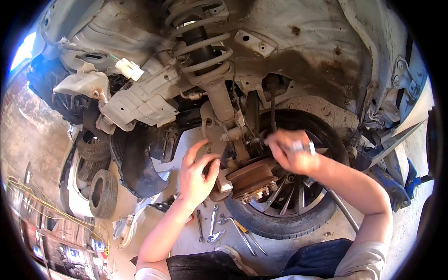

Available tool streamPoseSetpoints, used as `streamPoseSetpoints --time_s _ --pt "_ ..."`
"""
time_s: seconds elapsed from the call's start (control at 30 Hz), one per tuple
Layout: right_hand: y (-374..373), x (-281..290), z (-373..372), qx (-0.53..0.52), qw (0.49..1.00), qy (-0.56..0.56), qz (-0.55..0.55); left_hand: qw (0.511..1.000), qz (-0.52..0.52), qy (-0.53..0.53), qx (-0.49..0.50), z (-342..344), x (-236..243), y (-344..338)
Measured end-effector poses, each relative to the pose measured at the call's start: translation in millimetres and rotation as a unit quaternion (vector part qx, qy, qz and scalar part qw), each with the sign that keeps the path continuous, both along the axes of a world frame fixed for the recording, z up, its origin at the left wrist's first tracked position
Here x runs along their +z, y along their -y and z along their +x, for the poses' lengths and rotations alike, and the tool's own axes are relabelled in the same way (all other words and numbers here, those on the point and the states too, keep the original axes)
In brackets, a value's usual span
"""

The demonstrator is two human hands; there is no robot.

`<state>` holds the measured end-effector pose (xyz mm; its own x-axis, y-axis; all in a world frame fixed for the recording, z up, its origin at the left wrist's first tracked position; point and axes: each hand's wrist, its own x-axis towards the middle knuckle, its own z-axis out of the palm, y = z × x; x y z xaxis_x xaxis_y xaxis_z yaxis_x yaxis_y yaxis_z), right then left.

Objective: The person is working on a car's front wheel assembly, using a wrench to loosen and remove bolts from the brake caliper and suspension components. They remove a bolt and inspect it before continuing to work on the assembly.

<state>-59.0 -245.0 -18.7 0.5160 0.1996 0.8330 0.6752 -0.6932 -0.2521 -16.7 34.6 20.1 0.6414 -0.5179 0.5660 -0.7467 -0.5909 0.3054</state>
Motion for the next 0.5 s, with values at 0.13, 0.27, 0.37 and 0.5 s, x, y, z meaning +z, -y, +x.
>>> streamPoseSetpoints --time_s 0.13,0.27,0.37,0.5 --pt "7.9 -3.0 -12.1 -0.02 0.999 -0.023 0.029 0.999 0.032 0.004 0.01 7.7 9.2 16.8" --pt "8.1 22.0 15.2 -0.104 0.971 -0.154 0.148 0.996 0.075 -0.012 0.044 14.3 6.0 34.5" --pt "1.1 33.8 46.0 -0.1 0.956 -0.182 0.209 0.993 0.097 -0.02 0.056 16.0 4.3 36.5" --pt "-3.8 32.9 81.7 -0.104 0.953 -0.221 0.178 0.991 0.109 -0.037 0.072 14.9 0.1 35.6"
